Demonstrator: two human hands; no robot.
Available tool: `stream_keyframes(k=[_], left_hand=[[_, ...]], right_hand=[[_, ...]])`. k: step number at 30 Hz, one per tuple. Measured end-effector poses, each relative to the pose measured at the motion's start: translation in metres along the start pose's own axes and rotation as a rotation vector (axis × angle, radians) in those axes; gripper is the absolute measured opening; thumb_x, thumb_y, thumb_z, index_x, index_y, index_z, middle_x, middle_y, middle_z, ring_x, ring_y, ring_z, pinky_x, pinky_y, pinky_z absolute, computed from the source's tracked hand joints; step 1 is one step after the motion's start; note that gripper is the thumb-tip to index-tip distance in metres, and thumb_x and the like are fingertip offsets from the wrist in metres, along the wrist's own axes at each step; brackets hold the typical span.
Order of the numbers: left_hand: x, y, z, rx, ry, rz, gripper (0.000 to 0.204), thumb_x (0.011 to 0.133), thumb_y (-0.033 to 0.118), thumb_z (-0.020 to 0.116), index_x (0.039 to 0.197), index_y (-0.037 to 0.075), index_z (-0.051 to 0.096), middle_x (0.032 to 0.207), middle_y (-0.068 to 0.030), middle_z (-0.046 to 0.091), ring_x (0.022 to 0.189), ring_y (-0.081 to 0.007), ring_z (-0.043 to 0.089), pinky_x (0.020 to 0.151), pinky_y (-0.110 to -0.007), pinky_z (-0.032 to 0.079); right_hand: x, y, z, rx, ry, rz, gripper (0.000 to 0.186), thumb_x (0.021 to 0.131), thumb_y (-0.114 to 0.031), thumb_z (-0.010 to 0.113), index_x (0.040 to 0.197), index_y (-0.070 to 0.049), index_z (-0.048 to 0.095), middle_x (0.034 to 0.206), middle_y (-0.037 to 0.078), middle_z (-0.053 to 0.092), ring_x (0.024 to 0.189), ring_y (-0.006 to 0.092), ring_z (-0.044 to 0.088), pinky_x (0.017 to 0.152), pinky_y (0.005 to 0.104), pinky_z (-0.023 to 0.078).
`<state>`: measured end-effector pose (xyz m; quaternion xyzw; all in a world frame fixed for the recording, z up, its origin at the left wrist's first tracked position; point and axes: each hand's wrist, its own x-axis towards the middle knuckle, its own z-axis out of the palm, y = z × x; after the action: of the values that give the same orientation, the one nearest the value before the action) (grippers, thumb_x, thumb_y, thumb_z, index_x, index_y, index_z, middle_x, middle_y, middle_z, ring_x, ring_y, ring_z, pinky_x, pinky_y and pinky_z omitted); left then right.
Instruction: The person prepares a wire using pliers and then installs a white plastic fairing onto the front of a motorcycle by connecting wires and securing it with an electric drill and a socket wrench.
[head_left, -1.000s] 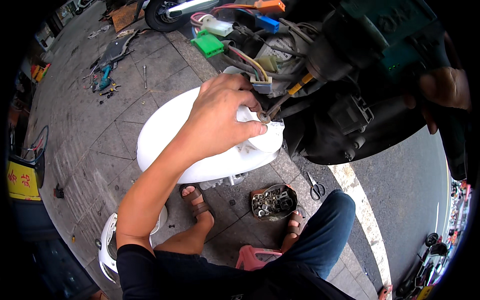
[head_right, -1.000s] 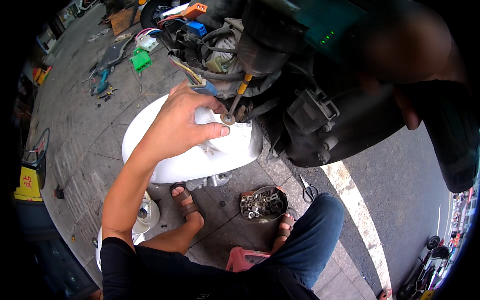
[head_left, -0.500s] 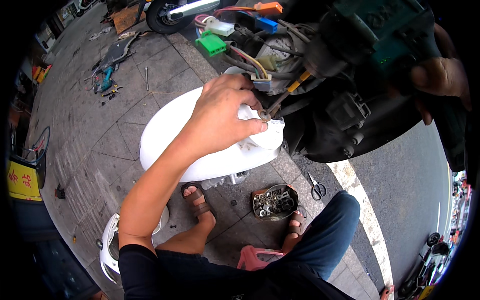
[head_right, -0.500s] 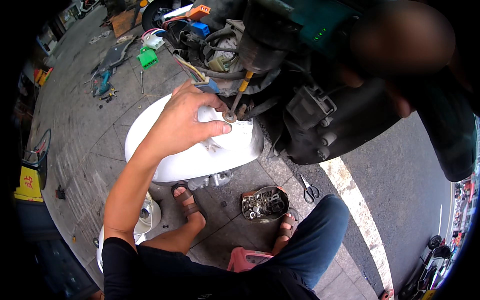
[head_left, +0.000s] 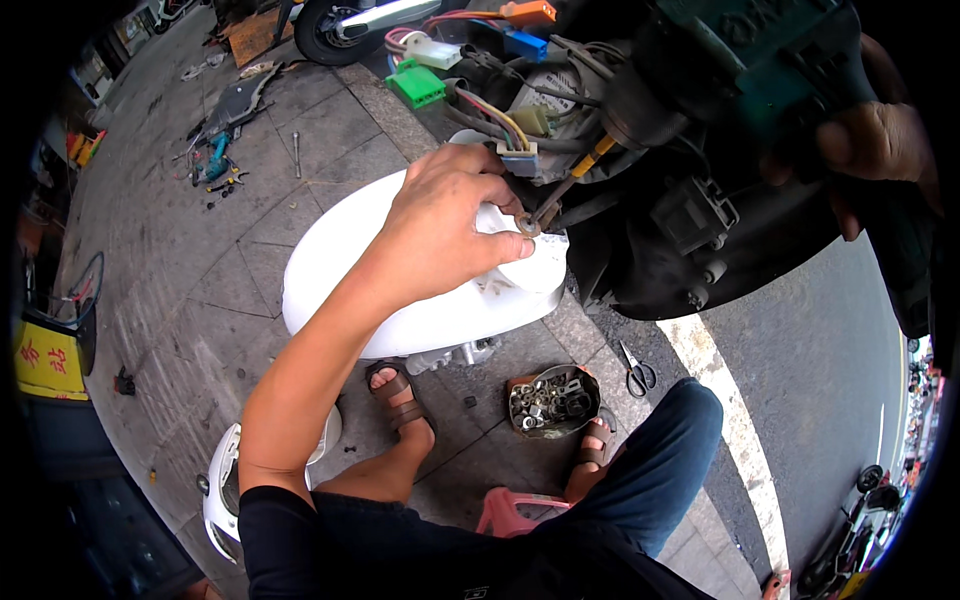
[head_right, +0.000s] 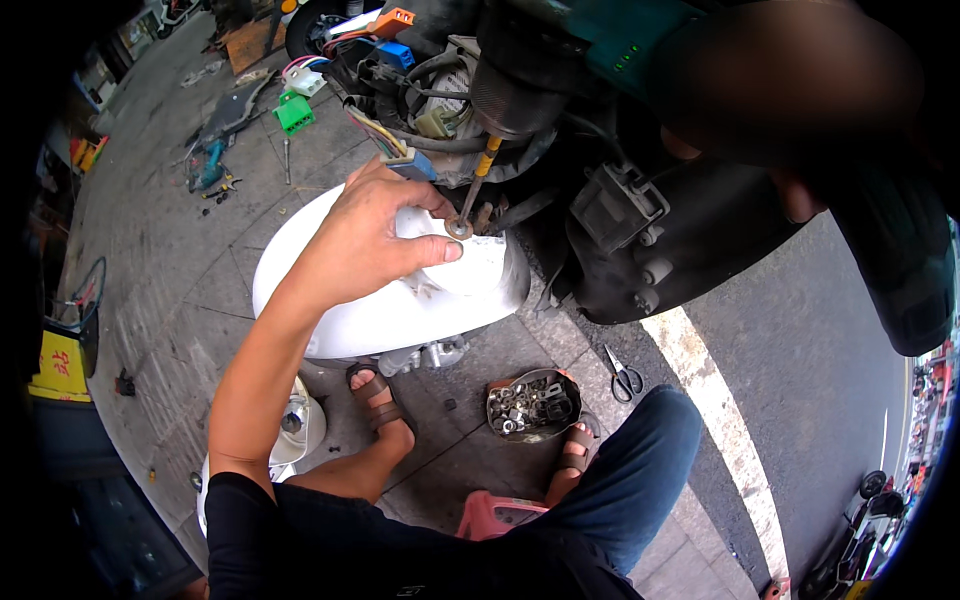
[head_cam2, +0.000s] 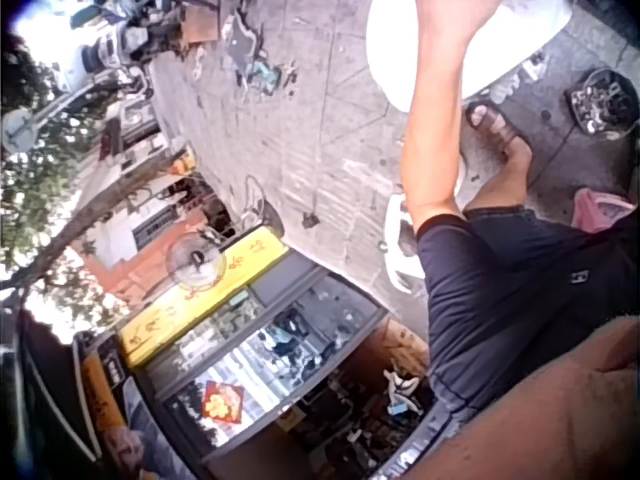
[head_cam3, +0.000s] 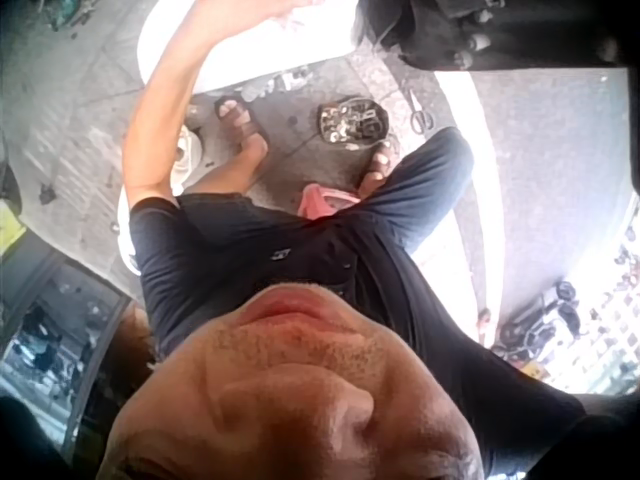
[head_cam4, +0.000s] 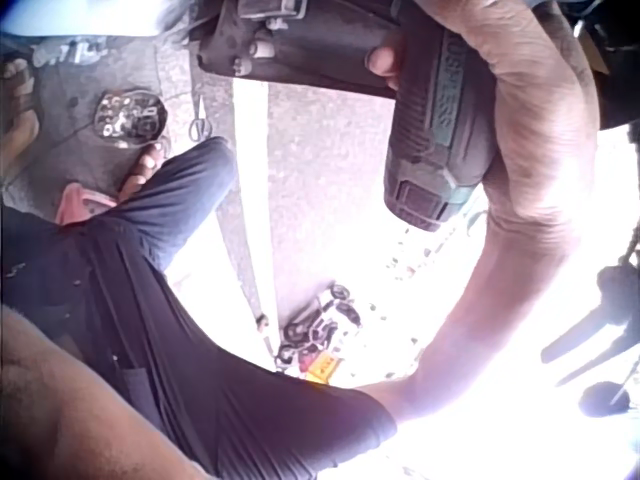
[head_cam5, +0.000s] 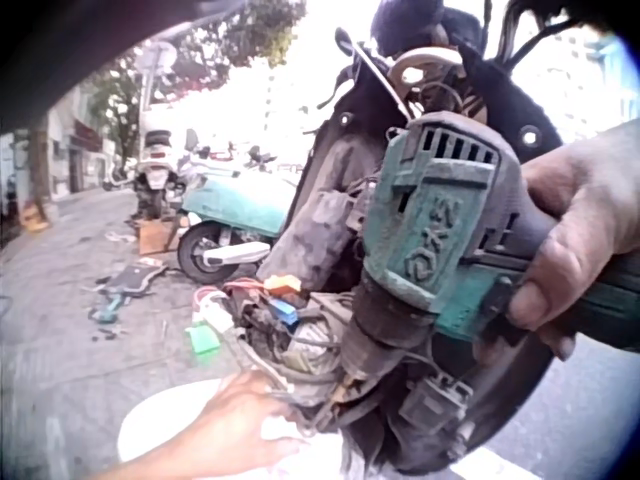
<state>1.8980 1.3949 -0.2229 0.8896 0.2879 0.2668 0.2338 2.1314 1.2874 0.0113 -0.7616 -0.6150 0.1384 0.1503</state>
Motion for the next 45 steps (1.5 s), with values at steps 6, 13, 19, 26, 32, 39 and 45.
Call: stream_keyframes(k=[6, 13, 19, 26, 32, 39, 45], left_hand=[[-0.002, -0.002, 0.001, 0.000, 0.020, 0.007, 0.032, 0.071, 0.031, 0.083, 0.089, 0.004, 0.079, 0.110, -0.0147, 0.068, 0.118, -0.0345, 0.058, 0.109, -0.044, 0.038], [0.000, -0.002, 0.000, 0.014, 0.001, 0.003, 0.032, 0.071, 0.031, 0.083, 0.088, 0.005, 0.078, 0.111, -0.0141, 0.068, 0.119, -0.0336, 0.058, 0.108, -0.045, 0.038], [-0.001, -0.001, 0.001, 0.040, -0.011, -0.016, 0.036, 0.073, 0.033, 0.083, 0.094, 0.005, 0.078, 0.113, -0.0144, 0.068, 0.120, -0.0336, 0.058, 0.108, -0.044, 0.040], [-0.041, -0.054, -0.060, 0.039, 0.246, -0.012, 0.044, 0.086, 0.039, 0.075, 0.112, 0.004, 0.072, 0.132, -0.0161, 0.064, 0.126, -0.0320, 0.057, 0.109, -0.047, 0.042], [-0.205, -0.107, -0.030, -0.462, 0.597, -0.750, 0.049, 0.095, 0.036, 0.069, 0.130, 0.001, 0.064, 0.119, -0.0120, 0.066, 0.111, -0.0188, 0.062, 0.094, -0.035, 0.049], [-0.268, -0.118, 0.011, -1.343, 0.615, -0.869, 0.029, 0.105, 0.031, 0.059, 0.118, 0.005, 0.063, 0.097, -0.0071, 0.071, 0.083, -0.0187, 0.069, 0.067, -0.032, 0.057], [-0.266, -0.125, 0.013, -1.441, 0.618, -0.840, 0.021, 0.106, 0.026, 0.058, 0.114, 0.007, 0.064, 0.095, -0.0072, 0.071, 0.080, -0.0187, 0.069, 0.066, -0.034, 0.056]], right_hand=[[0.002, -0.002, 0.000, 0.001, -0.010, -0.009, 0.066, 0.089, -0.033, 0.076, 0.137, 0.006, 0.051, 0.113, 0.018, 0.067, 0.081, 0.0200, 0.072, 0.076, 0.0322, 0.064], [0.000, -0.003, -0.002, -0.006, -0.010, -0.014, 0.064, 0.090, -0.032, 0.075, 0.137, 0.006, 0.051, 0.114, 0.017, 0.067, 0.083, 0.0199, 0.072, 0.078, 0.0324, 0.064], [-0.003, -0.003, -0.003, -0.016, -0.011, -0.031, 0.063, 0.091, -0.031, 0.075, 0.137, 0.006, 0.052, 0.116, 0.017, 0.067, 0.084, 0.0198, 0.072, 0.079, 0.0325, 0.064], [-0.018, -0.009, -0.006, -0.032, -0.084, -0.065, 0.061, 0.093, -0.029, 0.074, 0.136, 0.007, 0.052, 0.117, 0.016, 0.066, 0.086, 0.0196, 0.072, 0.081, 0.0327, 0.064], [-0.027, -0.024, -0.020, -0.006, -0.303, -0.038, 0.059, 0.094, -0.028, 0.074, 0.136, 0.007, 0.052, 0.119, 0.016, 0.066, 0.088, 0.0195, 0.072, 0.082, 0.0328, 0.064], [0.000, -0.044, -0.046, 0.368, -0.775, 0.220, 0.057, 0.095, -0.027, 0.073, 0.135, 0.007, 0.053, 0.118, 0.015, 0.067, 0.087, 0.0191, 0.072, 0.084, 0.0330, 0.063], [-0.010, -0.026, -0.047, 0.251, -0.667, 0.072, 0.055, 0.095, -0.026, 0.073, 0.135, 0.006, 0.053, 0.116, 0.014, 0.067, 0.087, 0.0182, 0.072, 0.083, 0.0329, 0.063]])
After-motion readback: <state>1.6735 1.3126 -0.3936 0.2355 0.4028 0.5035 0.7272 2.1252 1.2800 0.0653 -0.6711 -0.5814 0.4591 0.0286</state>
